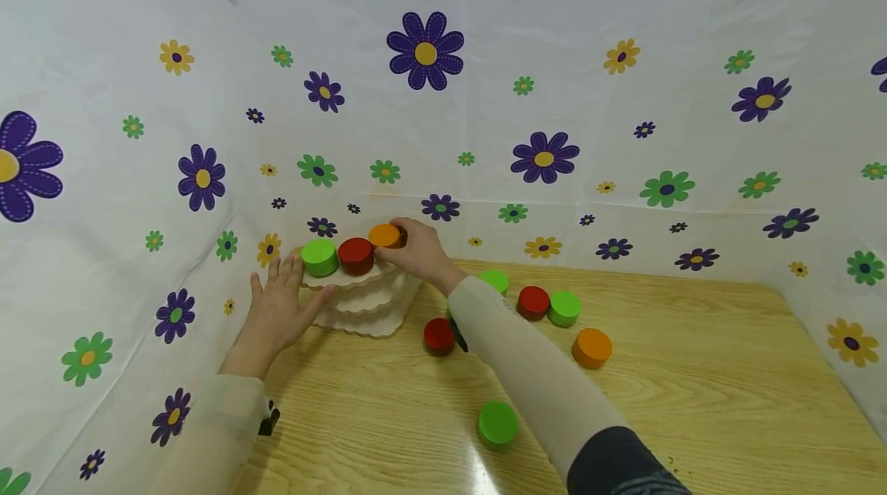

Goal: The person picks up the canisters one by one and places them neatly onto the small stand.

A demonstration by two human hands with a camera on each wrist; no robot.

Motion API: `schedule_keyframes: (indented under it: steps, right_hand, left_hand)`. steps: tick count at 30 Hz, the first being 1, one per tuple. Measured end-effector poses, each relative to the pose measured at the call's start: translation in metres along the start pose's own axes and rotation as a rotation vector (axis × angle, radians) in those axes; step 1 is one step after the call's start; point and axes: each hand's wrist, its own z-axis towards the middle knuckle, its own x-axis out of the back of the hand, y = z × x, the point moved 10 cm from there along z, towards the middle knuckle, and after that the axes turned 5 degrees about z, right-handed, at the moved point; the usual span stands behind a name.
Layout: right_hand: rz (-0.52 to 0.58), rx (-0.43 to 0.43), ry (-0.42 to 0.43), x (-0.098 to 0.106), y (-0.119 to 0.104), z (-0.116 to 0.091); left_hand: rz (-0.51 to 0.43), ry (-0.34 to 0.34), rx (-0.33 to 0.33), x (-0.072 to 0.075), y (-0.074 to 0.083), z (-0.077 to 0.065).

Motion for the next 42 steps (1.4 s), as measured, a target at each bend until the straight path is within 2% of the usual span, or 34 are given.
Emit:
schedule_keyframes:
  steps: [19,26,32,42]
  right_hand:
    - [-0.007,-0.032,0.000,-0.003,0.004,0.003]
    - [-0.011,-0.013,-0.002,-0.001,0.000,0.000]
    - [0.044,-0.023,-0.014,0.006,-0.002,-0.010]
    - [0.044,0.023,-0.075,0.021,0.007,-0.043]
  left_hand:
    - [-0.006,0.001,0.002,-0.001,0.001,0.000]
    - [0.000,-0.004,0.003,-0.001,0.000,0.000]
    - [0.003,-0.022,0.002,0.000,0.001,0.001]
    - [-0.005,-0.029,0.006,-0.001,0.001,0.001]
